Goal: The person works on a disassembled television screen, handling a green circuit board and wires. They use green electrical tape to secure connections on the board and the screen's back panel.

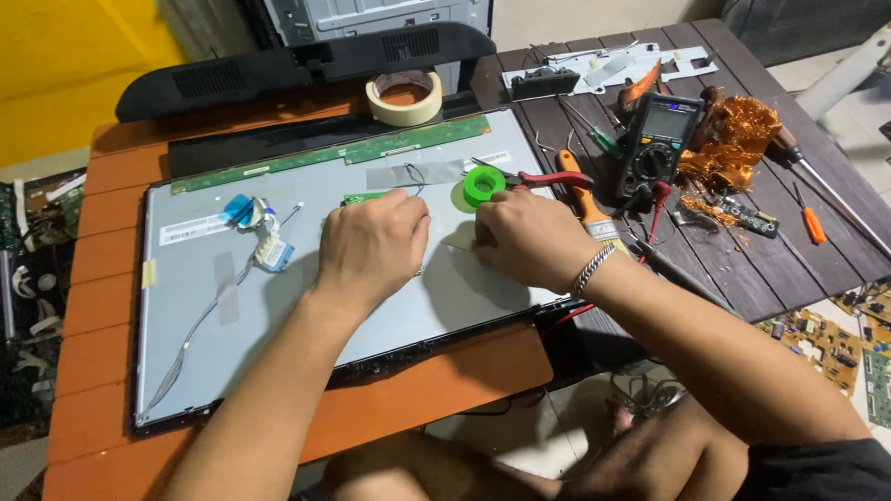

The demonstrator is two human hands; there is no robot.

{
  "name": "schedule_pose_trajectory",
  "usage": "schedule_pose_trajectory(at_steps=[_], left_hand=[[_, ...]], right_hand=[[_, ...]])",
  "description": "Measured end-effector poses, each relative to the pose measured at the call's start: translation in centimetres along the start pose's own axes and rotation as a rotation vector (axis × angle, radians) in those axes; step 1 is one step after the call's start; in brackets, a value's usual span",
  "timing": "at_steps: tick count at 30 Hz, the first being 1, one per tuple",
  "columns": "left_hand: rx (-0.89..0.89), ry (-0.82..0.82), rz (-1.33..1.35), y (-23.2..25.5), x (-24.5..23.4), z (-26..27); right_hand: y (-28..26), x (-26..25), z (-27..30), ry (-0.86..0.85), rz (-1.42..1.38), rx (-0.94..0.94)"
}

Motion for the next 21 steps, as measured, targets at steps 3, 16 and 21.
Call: schedule_pose_trajectory(at_steps=[3, 16, 21], left_hand=[[-0.009, -0.011, 0.011, -0.2, 0.3, 0.1], [0.012, -0.094, 0.094, 0.5, 1.5, 0.3], [0.02, -0.099, 0.086, 0.6, 2.9, 0.3]], right_hand=[[0.3, 0.7, -0.8, -0.06, -0.023, 0.041], [-0.6, -0.7, -0.5, -0.129, -0.121, 0.07], [-0.5, -1.1, -0.3, -0.129, -0.141, 0.059]])
Point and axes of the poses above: each hand's wrist, its own z-axis away from the middle knuckle, its own x-axis out of the palm, y = z × x, the point moved 4 cm from there along -z, towards the middle knuckle, and after that the axes turned 4 degrees about z, right-handed, at the moved point
